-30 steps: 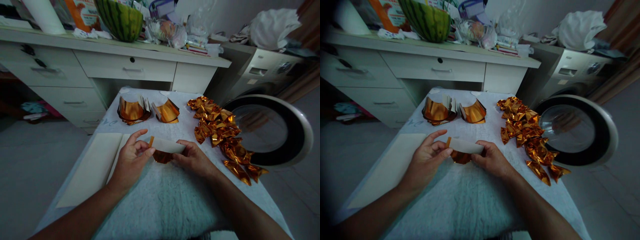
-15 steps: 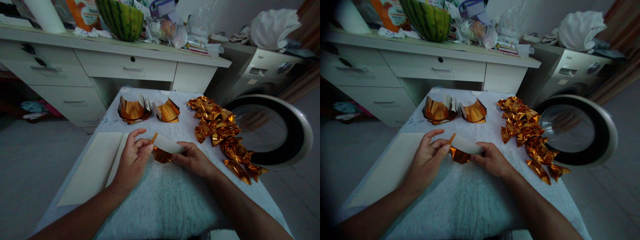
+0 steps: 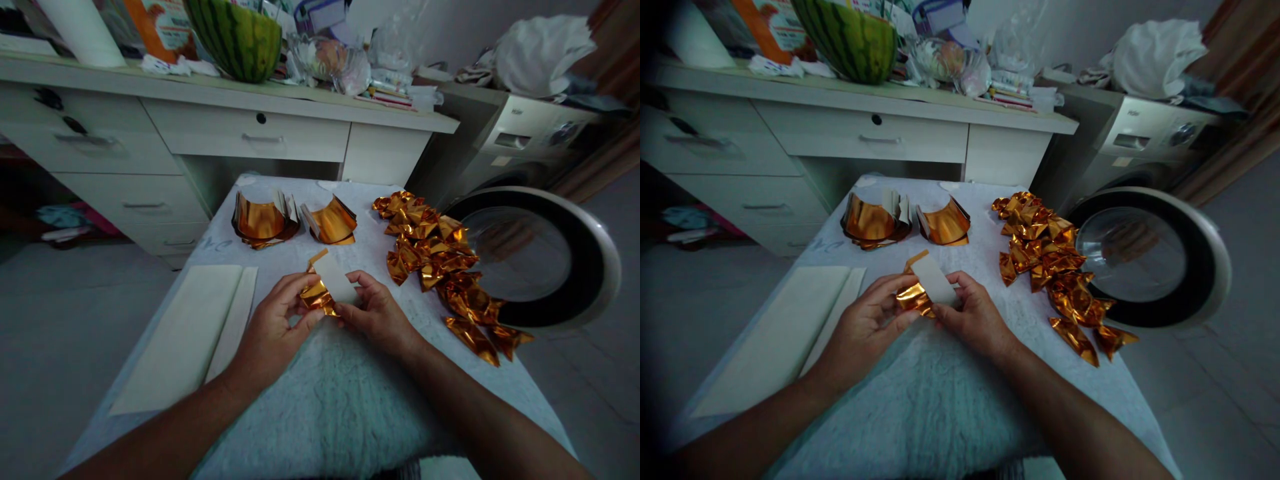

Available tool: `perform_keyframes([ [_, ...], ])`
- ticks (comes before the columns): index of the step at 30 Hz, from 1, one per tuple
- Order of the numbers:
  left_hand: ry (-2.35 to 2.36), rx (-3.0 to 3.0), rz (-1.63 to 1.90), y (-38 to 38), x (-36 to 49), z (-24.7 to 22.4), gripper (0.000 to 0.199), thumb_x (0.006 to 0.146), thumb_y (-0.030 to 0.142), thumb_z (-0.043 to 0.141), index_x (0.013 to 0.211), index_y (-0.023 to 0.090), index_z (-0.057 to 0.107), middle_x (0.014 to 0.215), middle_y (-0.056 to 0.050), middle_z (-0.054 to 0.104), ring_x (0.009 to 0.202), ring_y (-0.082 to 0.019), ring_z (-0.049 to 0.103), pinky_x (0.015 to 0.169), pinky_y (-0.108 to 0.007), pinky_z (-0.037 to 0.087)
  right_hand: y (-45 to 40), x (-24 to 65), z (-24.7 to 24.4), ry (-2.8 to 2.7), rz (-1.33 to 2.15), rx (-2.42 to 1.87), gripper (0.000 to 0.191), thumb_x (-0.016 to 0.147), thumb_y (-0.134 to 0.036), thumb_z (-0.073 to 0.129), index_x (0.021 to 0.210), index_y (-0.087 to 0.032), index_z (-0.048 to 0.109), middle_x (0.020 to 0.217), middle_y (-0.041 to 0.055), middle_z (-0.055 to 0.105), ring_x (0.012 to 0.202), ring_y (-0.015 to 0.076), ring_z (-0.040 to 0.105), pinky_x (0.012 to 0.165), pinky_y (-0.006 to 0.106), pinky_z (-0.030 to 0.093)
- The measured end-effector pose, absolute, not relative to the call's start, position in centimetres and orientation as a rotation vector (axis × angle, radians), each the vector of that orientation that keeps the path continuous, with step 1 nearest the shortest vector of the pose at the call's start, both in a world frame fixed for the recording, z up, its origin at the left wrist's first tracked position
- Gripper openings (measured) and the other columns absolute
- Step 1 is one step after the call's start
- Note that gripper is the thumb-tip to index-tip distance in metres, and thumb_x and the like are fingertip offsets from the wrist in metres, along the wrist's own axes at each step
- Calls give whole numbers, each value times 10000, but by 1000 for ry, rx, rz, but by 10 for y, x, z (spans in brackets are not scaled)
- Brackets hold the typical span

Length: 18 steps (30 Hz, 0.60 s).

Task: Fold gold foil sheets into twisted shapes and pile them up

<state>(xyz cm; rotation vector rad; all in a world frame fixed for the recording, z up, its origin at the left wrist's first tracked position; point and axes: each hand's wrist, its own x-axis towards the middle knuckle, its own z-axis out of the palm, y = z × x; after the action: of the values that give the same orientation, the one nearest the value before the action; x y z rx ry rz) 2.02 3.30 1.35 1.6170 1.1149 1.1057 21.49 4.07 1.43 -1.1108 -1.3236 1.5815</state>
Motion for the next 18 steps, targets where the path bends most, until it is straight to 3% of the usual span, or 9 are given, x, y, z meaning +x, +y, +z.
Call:
perform_keyframes([
  [5,1122,1507,1071,36,20,15,391,872,248,597,1260,214,562,1330,-104,585,1136,-244,632,990,-437,508,36,213,19,-1440,1552,-1012,550,819,-407,711,1228,-270,371,902,4,652,718,143,610,639,260,474],
  [10,1060,1294,1054,38,19,17,380,870,190,540,1250,206,522,1214,-73,655,1075,-223,645,937,-402,506,33,222,20,-1953,876,-1076,830,720,-227,715,1399,-252,238,1276,117,466,1130,256,495,928,425,451],
  [13,1039,1258,1052,38,19,19,359,843,149,515,1197,206,536,1143,-52,672,1030,-210,645,885,-365,512,32,224,16,-2171,570,-1043,782,659,-96,632,1346,-246,289,1327,130,403,1250,307,395,1015,502,385],
  [18,1082,1298,976,37,17,18,339,841,149,490,1170,210,546,1015,-23,670,869,-178,639,800,-335,515,30,221,10,-2281,376,-1038,553,655,38,503,1119,-263,488,1282,73,449,1195,261,417,967,439,402],
])
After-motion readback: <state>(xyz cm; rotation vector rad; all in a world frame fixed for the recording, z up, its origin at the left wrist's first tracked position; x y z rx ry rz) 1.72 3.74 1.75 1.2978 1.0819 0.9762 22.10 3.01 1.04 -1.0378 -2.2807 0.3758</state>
